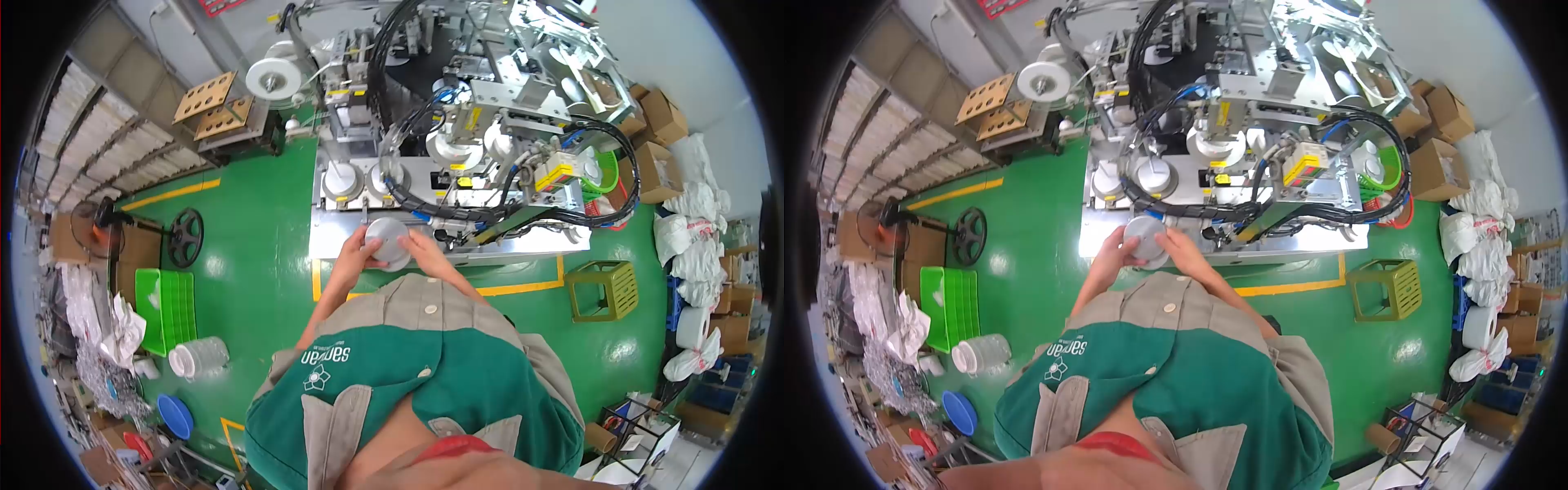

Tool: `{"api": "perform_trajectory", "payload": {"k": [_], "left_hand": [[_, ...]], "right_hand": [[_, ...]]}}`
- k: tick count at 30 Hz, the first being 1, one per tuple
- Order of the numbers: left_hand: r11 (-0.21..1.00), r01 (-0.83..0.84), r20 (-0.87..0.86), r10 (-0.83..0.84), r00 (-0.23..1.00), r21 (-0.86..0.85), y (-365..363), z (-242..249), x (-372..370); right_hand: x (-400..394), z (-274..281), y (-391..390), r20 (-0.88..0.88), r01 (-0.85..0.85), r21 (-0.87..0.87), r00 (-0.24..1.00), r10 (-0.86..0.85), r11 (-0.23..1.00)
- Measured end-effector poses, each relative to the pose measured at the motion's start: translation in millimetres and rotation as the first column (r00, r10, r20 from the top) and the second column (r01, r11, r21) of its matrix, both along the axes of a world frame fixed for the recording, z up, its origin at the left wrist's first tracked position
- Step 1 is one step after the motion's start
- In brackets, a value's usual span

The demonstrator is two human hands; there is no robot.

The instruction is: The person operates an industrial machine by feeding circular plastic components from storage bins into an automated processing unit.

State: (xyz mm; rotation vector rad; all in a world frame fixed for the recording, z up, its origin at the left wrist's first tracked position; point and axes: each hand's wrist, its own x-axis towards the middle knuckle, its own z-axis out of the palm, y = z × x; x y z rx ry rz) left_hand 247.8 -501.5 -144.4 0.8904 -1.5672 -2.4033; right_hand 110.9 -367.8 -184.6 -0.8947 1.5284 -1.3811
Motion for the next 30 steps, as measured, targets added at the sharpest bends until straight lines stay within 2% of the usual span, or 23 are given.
{"api": "perform_trajectory", "payload": {"k": [1,4,7,8,9,10,11,12,13,14,16,17,19,21,24,30], "left_hand": [[0.999,-0.01,-0.017,0.011,1.0,0.041,0,-4,2],[0.999,0.028,-0.009,-0.028,1.0,0.035,-3,-6,2],[0.998,0.012,0.028,-0.014,1.0,0.054,-7,-7,-1],[1.0,0.024,0.001,-0.024,1.0,0.002,-13,-5,-2],[1.0,-0.015,-0.044,0.014,0.999,-0.021,-30,-20,-3],[0.986,-0.142,-0.032,0.139,0.99,-0.092,-51,-17,-7],[0.944,-0.253,-0.089,0.239,0.967,-0.211,-80,-16,-10],[0.914,-0.335,-0.146,0.308,0.94,-0.23,-102,7,-17],[0.883,-0.369,-0.12,0.349,0.929,-0.288,-123,23,-21],[0.842,-0.445,-0.184,0.406,0.895,-0.305,-140,29,-30],[0.856,-0.451,-0.209,0.406,0.89,-0.254,-167,37,-47],[0.858,-0.444,-0.163,0.415,0.895,-0.257,-177,39,-54],[0.866,-0.422,-0.175,0.387,0.905,-0.269,-188,36,-65],[0.877,-0.404,-0.151,0.377,0.914,-0.261,-193,34,-71],[0.878,-0.395,-0.122,0.376,0.919,-0.269,-198,28,-74],[0.89,-0.369,-0.074,0.363,0.929,-0.267,-203,26,-75]], "right_hand": [[-5,-15,1,0.01,-0.039,0.059,0.999,0.039,0.997],[1,-5,3,0.113,-0.012,-0.006,0.993,0.012,1.0],[-2,8,3,0.13,-0.035,0.076,0.991,0.025,0.996],[-5,-8,3,0.102,-0.02,0.074,0.995,0.013,0.997],[-7,-9,6,-0.058,0.014,0.052,0.998,-0.011,0.999],[-7,-9,7,-0.214,0.053,0.016,0.976,-0.048,0.998],[-6,-1,8,-0.356,0.134,-0.026,0.925,-0.135,0.991],[-5,5,8,-0.27,0.186,0.026,0.947,-0.172,0.982],[-4,7,9,-0.185,0.236,0.086,0.958,-0.217,0.968],[-4,2,9,-0.202,0.263,0.049,0.947,-0.249,0.963],[-2,-7,9,-0.218,0.256,0.016,0.944,-0.247,0.966],[0,-6,6,-0.254,0.262,0.007,0.934,-0.251,0.965],[0,-3,9,-0.261,0.24,0.057,0.94,-0.217,0.969],[0,3,13,-0.245,0.236,0.126,0.948,-0.201,0.963],[-1,-1,15,-0.251,0.269,0.058,0.936,-0.247,0.961],[0,-3,16,-0.265,0.272,0.082,0.933,-0.242,0.959]]}}
